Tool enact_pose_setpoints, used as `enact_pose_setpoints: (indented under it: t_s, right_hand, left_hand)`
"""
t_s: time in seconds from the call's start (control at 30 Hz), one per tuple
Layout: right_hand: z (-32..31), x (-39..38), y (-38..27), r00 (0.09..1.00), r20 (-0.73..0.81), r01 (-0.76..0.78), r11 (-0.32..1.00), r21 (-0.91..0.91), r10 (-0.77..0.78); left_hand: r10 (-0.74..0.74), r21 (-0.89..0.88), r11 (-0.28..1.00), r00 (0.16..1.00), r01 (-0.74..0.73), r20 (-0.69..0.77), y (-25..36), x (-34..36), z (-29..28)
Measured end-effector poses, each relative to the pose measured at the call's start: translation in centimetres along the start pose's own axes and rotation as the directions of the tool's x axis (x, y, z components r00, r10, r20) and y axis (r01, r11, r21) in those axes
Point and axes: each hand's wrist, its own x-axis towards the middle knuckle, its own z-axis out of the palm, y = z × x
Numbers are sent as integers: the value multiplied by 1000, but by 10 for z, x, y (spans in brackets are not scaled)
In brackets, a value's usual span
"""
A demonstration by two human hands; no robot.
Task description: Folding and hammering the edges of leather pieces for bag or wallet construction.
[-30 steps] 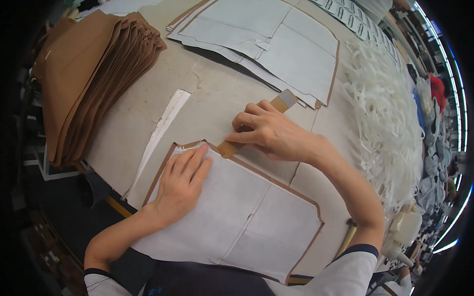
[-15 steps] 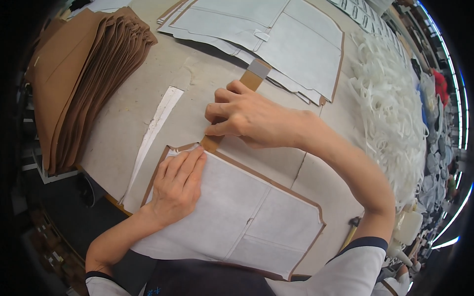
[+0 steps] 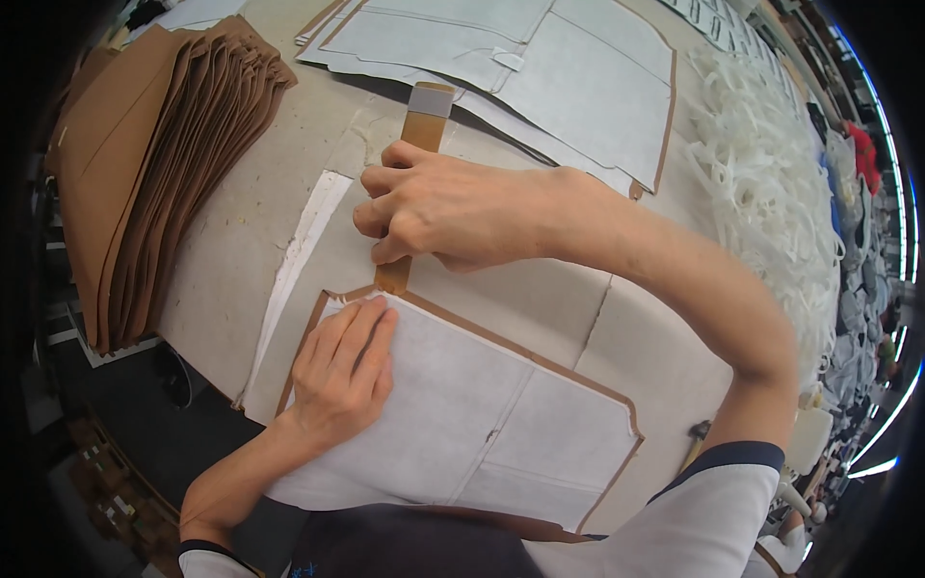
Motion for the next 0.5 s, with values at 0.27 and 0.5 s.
enact_pose_setpoints:
  t_s: [0.27, 0.5]
  right_hand:
    - [-2, 27, 3, 994, 88, 65, 997, -49, -60]
    - [18, 28, -4, 999, -20, -47, 997, 57, 48]
  left_hand:
    - [-7, -18, 1000, 999, 6, -44, 0, -3, 3]
    - [-42, 44, 998, 998, 44, -46, 3, -5, -3]
